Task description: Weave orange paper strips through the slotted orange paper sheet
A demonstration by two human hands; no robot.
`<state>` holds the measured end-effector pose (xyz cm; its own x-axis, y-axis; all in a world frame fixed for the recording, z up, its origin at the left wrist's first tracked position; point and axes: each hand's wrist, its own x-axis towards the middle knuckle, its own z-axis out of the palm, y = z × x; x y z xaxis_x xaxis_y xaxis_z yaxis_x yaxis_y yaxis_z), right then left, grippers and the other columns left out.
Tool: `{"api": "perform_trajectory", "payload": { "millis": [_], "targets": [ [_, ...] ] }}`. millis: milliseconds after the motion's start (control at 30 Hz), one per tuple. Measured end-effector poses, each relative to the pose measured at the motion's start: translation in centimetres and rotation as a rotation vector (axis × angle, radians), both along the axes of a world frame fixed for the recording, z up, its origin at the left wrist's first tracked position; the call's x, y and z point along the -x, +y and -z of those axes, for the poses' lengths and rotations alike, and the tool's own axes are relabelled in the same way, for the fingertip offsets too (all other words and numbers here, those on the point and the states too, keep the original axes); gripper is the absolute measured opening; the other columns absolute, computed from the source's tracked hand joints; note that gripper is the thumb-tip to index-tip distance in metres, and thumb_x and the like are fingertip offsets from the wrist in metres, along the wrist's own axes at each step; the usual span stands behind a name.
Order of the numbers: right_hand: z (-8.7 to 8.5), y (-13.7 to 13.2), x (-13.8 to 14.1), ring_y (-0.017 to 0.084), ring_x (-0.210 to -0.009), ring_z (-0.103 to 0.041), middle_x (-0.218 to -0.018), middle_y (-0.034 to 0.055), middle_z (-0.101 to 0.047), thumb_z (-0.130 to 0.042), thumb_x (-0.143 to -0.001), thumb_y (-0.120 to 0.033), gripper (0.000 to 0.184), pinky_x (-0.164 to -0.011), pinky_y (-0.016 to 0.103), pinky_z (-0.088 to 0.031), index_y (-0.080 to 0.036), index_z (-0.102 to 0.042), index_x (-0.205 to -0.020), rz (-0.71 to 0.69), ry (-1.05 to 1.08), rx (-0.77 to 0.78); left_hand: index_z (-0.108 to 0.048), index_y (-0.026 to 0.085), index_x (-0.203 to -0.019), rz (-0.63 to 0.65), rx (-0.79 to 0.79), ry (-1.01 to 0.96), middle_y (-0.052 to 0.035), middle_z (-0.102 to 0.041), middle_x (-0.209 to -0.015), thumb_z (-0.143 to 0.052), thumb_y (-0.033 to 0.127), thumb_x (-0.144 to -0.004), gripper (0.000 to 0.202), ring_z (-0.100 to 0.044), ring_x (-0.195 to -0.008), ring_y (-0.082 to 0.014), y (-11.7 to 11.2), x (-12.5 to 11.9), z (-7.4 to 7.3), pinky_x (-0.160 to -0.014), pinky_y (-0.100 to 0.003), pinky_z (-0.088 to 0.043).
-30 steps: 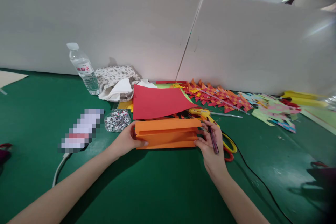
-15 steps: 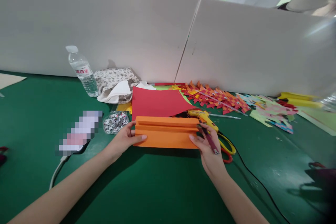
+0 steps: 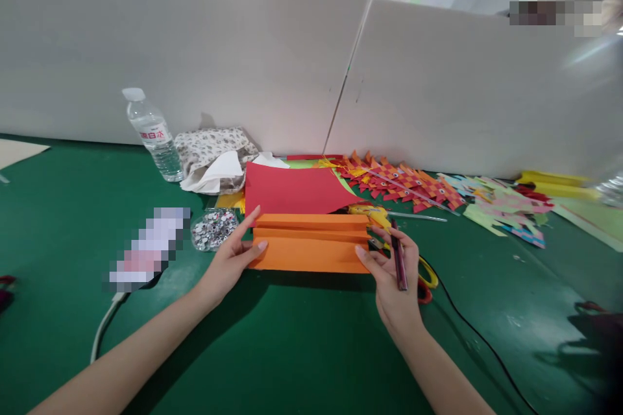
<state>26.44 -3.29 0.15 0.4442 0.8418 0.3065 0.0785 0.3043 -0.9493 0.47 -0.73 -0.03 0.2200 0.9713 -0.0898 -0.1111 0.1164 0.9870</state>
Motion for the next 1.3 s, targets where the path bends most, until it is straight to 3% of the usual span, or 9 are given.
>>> {"api": "perform_trajectory", "payload": {
  "millis": [133, 233, 300, 400, 600, 867, 967, 1133, 1300],
  "targets": [
    [0.2, -0.1, 0.0, 0.019, -0.092, -0.06, -0.121, 0.0064, -0.051, -0.076, -0.069, -0.022, 0.049, -0.071, 0.032, -0.05, -0.028, -0.046, -0.107, 0.03, 0.004, -0.006, -0.03, 0.03, -0.143, -0.016, -0.05, 0.064, 0.0041, -0.059, -0.063, -0.061, 0.04, -0.083, 0.068, -0.056, -0.062, -0.0127, -0.2, 0.0, 0.2, -0.06, -0.023, -0.053],
    [0.2, -0.1, -0.1, 0.021, -0.096, -0.06, -0.119, 0.0061, -0.052, -0.076, -0.069, -0.023, 0.047, -0.072, 0.033, -0.05, -0.028, -0.047, -0.105, 0.036, -0.001, 0.011, -0.046, 0.031, -0.135, -0.003, -0.059, 0.105, -0.001, -0.068, -0.09, -0.059, 0.041, -0.083, 0.054, -0.061, -0.084, -0.0191, -0.1, 0.1, 0.5, -0.065, -0.027, -0.057],
    [0.2, -0.1, -0.3, 0.022, -0.102, -0.058, -0.117, 0.0061, -0.055, -0.075, -0.07, -0.024, 0.045, -0.074, 0.034, -0.05, -0.028, -0.047, -0.105, 0.013, -0.005, 0.025, -0.063, 0.029, -0.118, 0.05, -0.083, 0.136, -0.0027, -0.067, -0.108, -0.055, 0.042, -0.085, 0.036, -0.059, -0.103, -0.0234, -0.1, 0.2, 0.7, -0.07, -0.028, -0.057],
    [0.3, -0.1, -0.5, 0.025, -0.115, -0.052, -0.114, 0.0071, -0.057, -0.073, -0.073, -0.023, 0.038, -0.077, 0.034, -0.049, -0.027, -0.05, -0.102, -0.078, -0.048, 0.036, -0.069, 0.027, -0.106, 0.141, -0.117, 0.202, -0.0024, -0.063, -0.121, -0.059, 0.038, -0.083, 0.027, -0.056, -0.113, -0.0243, 0.0, 0.3, 0.8, -0.083, -0.03, -0.054],
    [0.6, -0.1, -0.7, 0.026, -0.125, -0.045, -0.124, 0.0088, -0.055, -0.072, -0.073, -0.02, 0.043, -0.082, 0.037, -0.049, -0.029, -0.05, -0.108, -0.185, -0.144, -0.039, -0.072, 0.023, -0.101, 0.284, -0.067, 0.238, -0.0051, -0.067, -0.113, -0.069, 0.033, -0.076, 0.027, -0.063, -0.101, -0.0224, 0.0, 0.2, 0.9, -0.082, -0.03, -0.054],
    [0.5, -0.3, -0.9, 0.028, -0.135, -0.033, -0.139, 0.0086, -0.046, -0.07, -0.072, -0.018, 0.052, -0.092, 0.045, -0.045, -0.032, -0.044, -0.116, -0.301, -0.127, -0.008, -0.073, 0.021, -0.099, 0.231, -0.049, 0.271, -0.0041, -0.072, -0.087, -0.071, 0.034, -0.074, 0.028, -0.063, -0.066, -0.0124, 0.1, 0.3, 1.5, -0.058, -0.021, -0.053],
    [0.4, -0.2, -0.8, 0.027, -0.137, -0.03, -0.14, 0.0084, -0.045, -0.07, -0.073, -0.018, 0.052, -0.095, 0.046, -0.044, -0.031, -0.044, -0.116, -0.312, -0.135, -0.005, -0.074, 0.021, -0.095, 0.194, -0.054, 0.242, -0.0044, -0.073, -0.092, -0.073, 0.033, -0.072, 0.025, -0.064, -0.069, -0.0128, 0.1, 0.4, 1.7, -0.058, -0.019, -0.054],
    [-0.2, 0.1, -1.0, 0.027, -0.133, -0.035, -0.142, 0.0077, -0.043, -0.072, -0.072, -0.017, 0.053, -0.08, 0.037, -0.053, -0.032, -0.043, -0.114, -0.341, -0.067, -0.023, -0.074, 0.021, -0.093, 0.149, -0.092, 0.236, -0.0045, -0.073, -0.095, -0.073, 0.031, -0.071, 0.024, -0.067, -0.074, -0.0151, 0.2, 0.4, 1.5, -0.06, -0.02, -0.055],
    [-0.3, 0.2, -2.3, 0.019, -0.094, -0.06, -0.138, 0.0058, -0.046, -0.073, -0.071, -0.018, 0.051, -0.06, 0.027, -0.051, -0.031, -0.047, -0.113, -0.255, -0.138, 0.019, -0.073, 0.022, -0.098, 0.199, -0.131, 0.278, -0.0046, -0.07, -0.107, -0.07, 0.031, -0.074, 0.026, -0.067, -0.095, -0.0199, -0.1, 0.2, 0.8, -0.079, -0.026, -0.055]
  ]
}}
